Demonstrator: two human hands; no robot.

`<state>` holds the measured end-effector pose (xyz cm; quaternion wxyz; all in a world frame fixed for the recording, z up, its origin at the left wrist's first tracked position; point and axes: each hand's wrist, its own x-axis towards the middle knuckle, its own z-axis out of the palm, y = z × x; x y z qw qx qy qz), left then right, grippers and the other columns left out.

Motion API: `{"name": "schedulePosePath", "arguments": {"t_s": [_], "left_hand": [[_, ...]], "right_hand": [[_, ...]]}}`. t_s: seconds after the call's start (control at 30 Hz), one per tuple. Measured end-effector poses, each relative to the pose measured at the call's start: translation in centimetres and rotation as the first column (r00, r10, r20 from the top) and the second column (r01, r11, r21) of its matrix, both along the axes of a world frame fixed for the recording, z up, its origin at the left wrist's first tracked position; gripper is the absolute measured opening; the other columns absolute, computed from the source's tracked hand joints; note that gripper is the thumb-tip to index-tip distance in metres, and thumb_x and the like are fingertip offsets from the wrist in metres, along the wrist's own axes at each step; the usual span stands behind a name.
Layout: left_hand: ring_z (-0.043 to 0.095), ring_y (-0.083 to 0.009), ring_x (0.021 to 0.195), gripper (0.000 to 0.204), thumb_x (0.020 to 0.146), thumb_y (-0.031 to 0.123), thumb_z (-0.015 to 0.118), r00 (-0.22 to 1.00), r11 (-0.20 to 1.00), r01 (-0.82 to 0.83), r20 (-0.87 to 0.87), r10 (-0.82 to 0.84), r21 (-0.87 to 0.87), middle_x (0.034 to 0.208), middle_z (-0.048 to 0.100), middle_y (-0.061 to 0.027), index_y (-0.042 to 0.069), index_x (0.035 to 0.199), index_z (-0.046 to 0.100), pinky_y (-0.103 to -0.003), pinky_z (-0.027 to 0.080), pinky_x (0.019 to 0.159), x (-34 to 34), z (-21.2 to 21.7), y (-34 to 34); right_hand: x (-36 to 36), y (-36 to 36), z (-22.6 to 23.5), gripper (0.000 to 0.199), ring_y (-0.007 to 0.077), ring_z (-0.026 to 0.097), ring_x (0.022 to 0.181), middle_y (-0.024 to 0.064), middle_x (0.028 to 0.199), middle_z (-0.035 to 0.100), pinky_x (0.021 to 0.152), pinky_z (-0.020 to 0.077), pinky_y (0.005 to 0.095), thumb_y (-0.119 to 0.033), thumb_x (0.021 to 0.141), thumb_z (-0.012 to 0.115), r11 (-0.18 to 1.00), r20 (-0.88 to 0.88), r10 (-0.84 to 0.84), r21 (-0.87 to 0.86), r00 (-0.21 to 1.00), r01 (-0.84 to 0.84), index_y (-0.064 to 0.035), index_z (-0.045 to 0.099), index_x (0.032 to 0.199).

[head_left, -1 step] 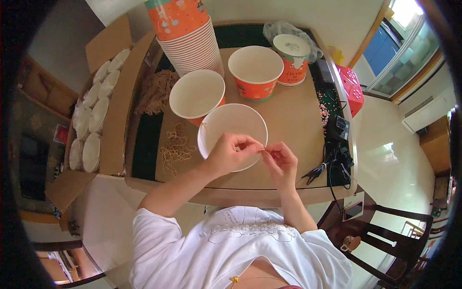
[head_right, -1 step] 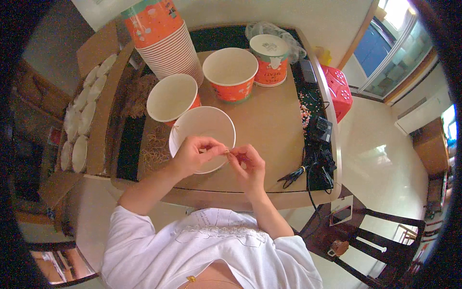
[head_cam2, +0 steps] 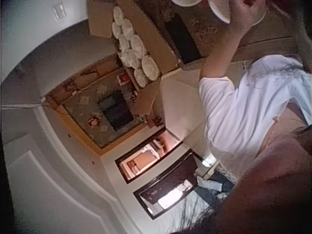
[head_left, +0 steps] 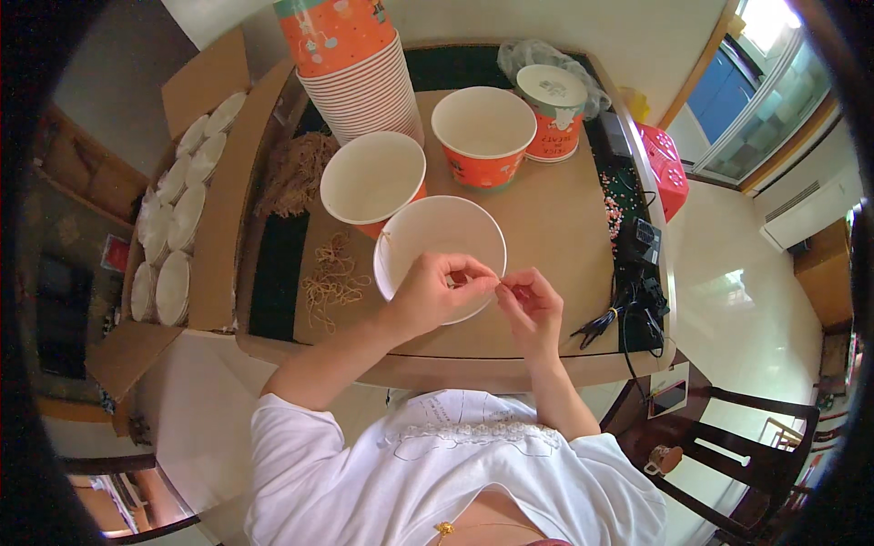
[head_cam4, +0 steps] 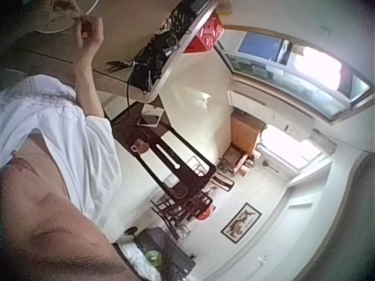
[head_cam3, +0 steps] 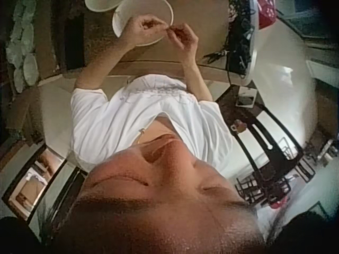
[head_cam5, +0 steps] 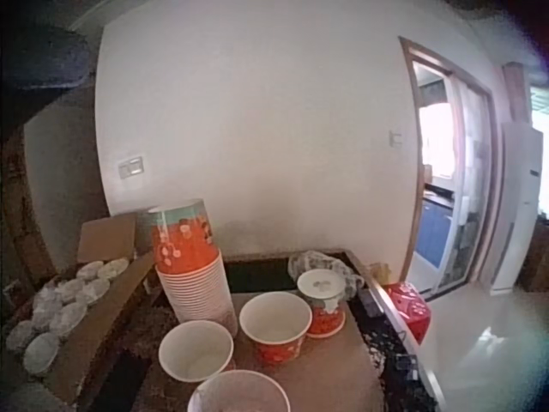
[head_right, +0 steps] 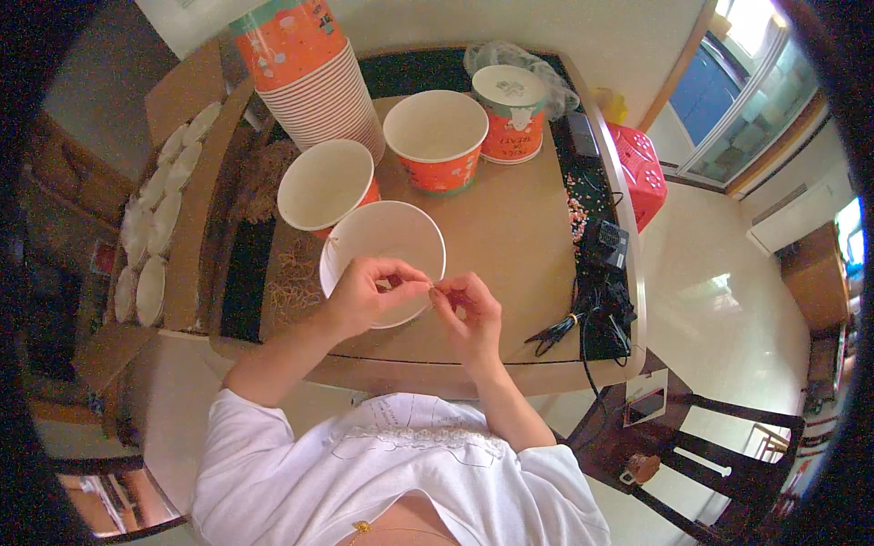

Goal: Tying rubber bands around the rims of paper bowls for preparation.

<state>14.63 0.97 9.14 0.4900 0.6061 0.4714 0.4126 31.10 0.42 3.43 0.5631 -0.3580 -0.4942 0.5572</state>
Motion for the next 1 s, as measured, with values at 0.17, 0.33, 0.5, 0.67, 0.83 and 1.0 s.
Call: {"name": "schedulePosePath", "arguments": {"t_s": [0.17,0.33,0.5,0.67,0.83,1.0], "left_hand": [[0.053,-0.006,0.061,0.011,0.082,0.011,0.067,0.967,0.996,-0.062,-0.242,0.076,0.066,0.073,0.066,-0.0024,0.002,0.087,0.069,-0.023,0.045,0.056,0.3,0.5,-0.5],[0.055,-0.0075,0.06,0.011,0.083,0.01,0.065,0.962,0.996,-0.07,-0.261,0.082,0.053,0.074,0.067,-0.0035,0.001,0.089,0.068,-0.024,0.046,0.057,0.5,1.1,-0.8],[0.057,-0.0054,0.066,0.013,0.084,0.007,0.065,0.989,0.993,-0.11,-0.097,0.114,0.043,0.08,0.069,-0.0027,0.003,0.095,0.07,-0.022,0.047,0.059,0.4,0.0,-0.4],[0.064,-0.0147,0.071,0.015,0.083,0.006,0.063,0.961,0.997,-0.012,-0.274,0.034,0.08,0.084,0.069,-0.0102,0.001,0.095,0.07,-0.028,0.05,0.064,0.4,0.8,-0.6],[0.064,-0.023,0.073,0.014,0.081,0.007,0.065,0.941,0.965,-0.019,-0.322,0.106,0.263,0.085,0.067,-0.0109,0.003,0.094,0.07,-0.032,0.051,0.065,0.5,0.3,-1.0],[0.063,-0.0256,0.072,0.011,0.079,0.007,0.066,0.918,0.931,-0.019,-0.363,0.161,0.363,0.082,0.066,-0.0097,0.003,0.089,0.067,-0.034,0.051,0.064,0.9,0.4,-1.1]], "right_hand": [[0.0,0.0,0.4,0.005,0.0068,0.057,0.073,0.0028,0.084,0.06,0.061,0.0439,0.0193,0.002,0.085,0.063,1.0,0.071,-0.015,0.019,0.997,0.013,0.0004,0.059,0.088],[0.0,0.0,0.3,0.006,0.0075,0.058,0.074,0.0034,0.085,0.062,0.063,0.0456,0.02,0.001,0.085,0.064,1.0,0.104,-0.024,0.015,0.994,0.022,0.0007,0.059,0.089],[-0.1,0.1,0.3,0.006,0.0074,0.058,0.074,0.0035,0.084,0.062,0.064,0.0465,0.0202,0.001,0.085,0.063,1.0,0.067,-0.016,-0.006,0.998,0.016,0.001,0.059,0.089],[-0.1,0.1,0.3,0.004,0.0072,0.058,0.075,0.0033,0.085,0.062,0.064,0.0467,0.02,0.002,0.085,0.062,1.0,0.04,-0.011,0.002,0.999,0.011,0.0006,0.059,0.088],[-0.3,0.3,0.4,0.005,0.0063,0.056,0.072,0.0022,0.083,0.061,0.062,0.0444,0.0193,0.003,0.084,0.062,0.999,0.085,-0.04,0.03,0.996,0.037,0.0,0.059,0.087],[-0.2,0.5,0.0,0.006,0.0052,0.052,0.068,0.001,0.08,0.059,0.059,0.0422,0.0191,0.001,0.083,0.065,0.993,0.141,-0.09,0.086,0.986,0.078,-0.0009,0.06,0.085]]}}
